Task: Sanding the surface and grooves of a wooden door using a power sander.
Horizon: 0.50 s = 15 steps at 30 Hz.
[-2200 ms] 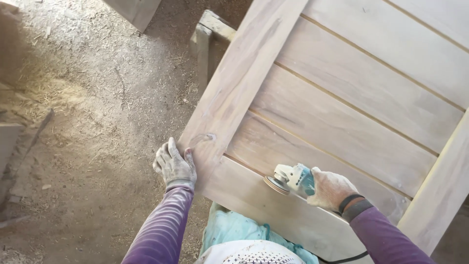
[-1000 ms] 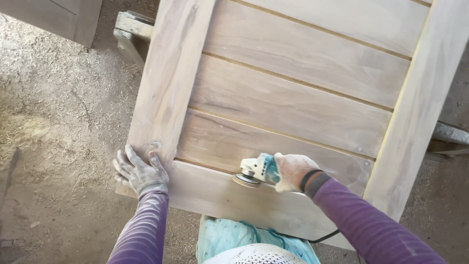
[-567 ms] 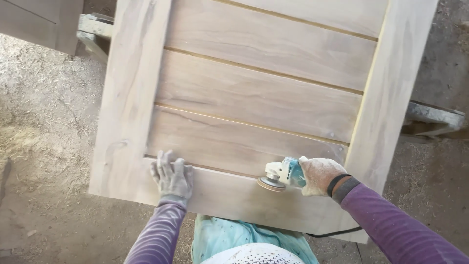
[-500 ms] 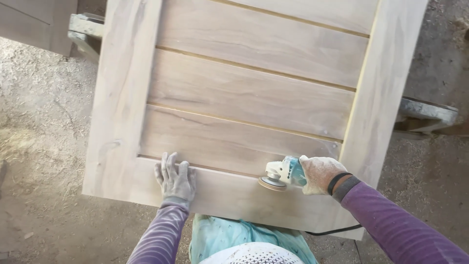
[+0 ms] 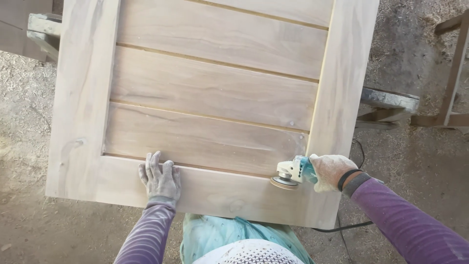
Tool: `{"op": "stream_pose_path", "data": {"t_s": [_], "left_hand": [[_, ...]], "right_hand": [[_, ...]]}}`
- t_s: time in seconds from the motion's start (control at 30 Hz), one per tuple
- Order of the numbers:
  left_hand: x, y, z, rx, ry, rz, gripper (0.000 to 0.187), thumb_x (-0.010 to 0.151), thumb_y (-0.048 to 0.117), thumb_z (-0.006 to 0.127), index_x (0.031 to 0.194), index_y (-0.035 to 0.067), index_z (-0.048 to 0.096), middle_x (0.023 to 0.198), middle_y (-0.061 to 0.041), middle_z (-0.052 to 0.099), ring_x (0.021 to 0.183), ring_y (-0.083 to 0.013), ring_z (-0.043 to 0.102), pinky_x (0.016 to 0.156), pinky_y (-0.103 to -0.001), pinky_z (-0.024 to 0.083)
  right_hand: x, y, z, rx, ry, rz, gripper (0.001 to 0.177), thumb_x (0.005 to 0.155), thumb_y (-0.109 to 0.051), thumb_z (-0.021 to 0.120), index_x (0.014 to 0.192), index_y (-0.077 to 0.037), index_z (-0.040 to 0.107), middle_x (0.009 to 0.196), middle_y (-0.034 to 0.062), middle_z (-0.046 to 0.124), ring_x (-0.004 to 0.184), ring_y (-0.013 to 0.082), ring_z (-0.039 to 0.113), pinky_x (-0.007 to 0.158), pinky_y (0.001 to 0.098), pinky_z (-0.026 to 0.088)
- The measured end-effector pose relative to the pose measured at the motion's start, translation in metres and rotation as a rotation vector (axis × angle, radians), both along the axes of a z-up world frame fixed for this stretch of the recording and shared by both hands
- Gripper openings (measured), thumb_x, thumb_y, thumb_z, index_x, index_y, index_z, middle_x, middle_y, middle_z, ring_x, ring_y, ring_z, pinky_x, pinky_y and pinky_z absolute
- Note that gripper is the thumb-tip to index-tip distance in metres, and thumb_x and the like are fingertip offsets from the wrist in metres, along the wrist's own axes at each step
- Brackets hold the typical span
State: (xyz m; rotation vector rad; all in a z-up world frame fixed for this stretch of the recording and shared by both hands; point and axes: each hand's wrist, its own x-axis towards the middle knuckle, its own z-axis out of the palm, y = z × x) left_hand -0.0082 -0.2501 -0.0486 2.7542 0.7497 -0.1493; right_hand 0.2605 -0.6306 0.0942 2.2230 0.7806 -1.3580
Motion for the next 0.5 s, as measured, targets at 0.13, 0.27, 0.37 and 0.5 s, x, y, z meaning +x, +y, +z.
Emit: {"op": "stream_pose_path", "data": {"t_s": [0.13, 0.27, 0.37, 0.5], "left_hand": [[0.002, -0.002, 0.004, 0.007, -0.025, 0.007, 0.028, 0.101, 0.038, 0.053, 0.113, 0.014, 0.063, 0.157, -0.015, 0.036, 0.154, -0.0346, 0.025, 0.127, -0.060, 0.012], [0.000, 0.000, -0.004, 0.025, 0.028, 0.002, 0.027, 0.101, 0.038, 0.053, 0.113, 0.015, 0.063, 0.156, -0.015, 0.035, 0.154, -0.0343, 0.024, 0.127, -0.060, 0.011], [0.000, 0.001, -0.002, 0.010, 0.046, 0.014, 0.027, 0.101, 0.038, 0.053, 0.113, 0.016, 0.063, 0.156, -0.014, 0.035, 0.154, -0.0338, 0.024, 0.127, -0.059, 0.010], [0.002, 0.002, 0.002, -0.015, 0.039, 0.027, 0.027, 0.100, 0.038, 0.053, 0.114, 0.016, 0.063, 0.156, -0.013, 0.035, 0.154, -0.0329, 0.024, 0.128, -0.058, 0.009]], "right_hand": [[0.003, -0.016, 0.004, -0.017, -0.017, 0.010, 0.062, 0.071, -0.035, 0.084, 0.120, -0.007, 0.057, 0.094, 0.0138, 0.074, 0.095, 0.0324, 0.075, 0.085, 0.0436, 0.061], [0.004, -0.024, 0.005, -0.050, -0.019, 0.006, 0.061, 0.072, -0.032, 0.083, 0.120, -0.007, 0.056, 0.093, 0.0133, 0.075, 0.092, 0.0303, 0.076, 0.084, 0.0415, 0.062], [0.001, -0.024, 0.002, -0.049, -0.017, 0.014, 0.059, 0.073, -0.030, 0.081, 0.120, -0.006, 0.057, 0.092, 0.0132, 0.075, 0.090, 0.0293, 0.077, 0.083, 0.0400, 0.063], [-0.003, -0.010, -0.008, -0.025, 0.002, 0.018, 0.060, 0.073, -0.034, 0.082, 0.119, -0.006, 0.057, 0.092, 0.0131, 0.074, 0.089, 0.0294, 0.076, 0.083, 0.0400, 0.063]]}}
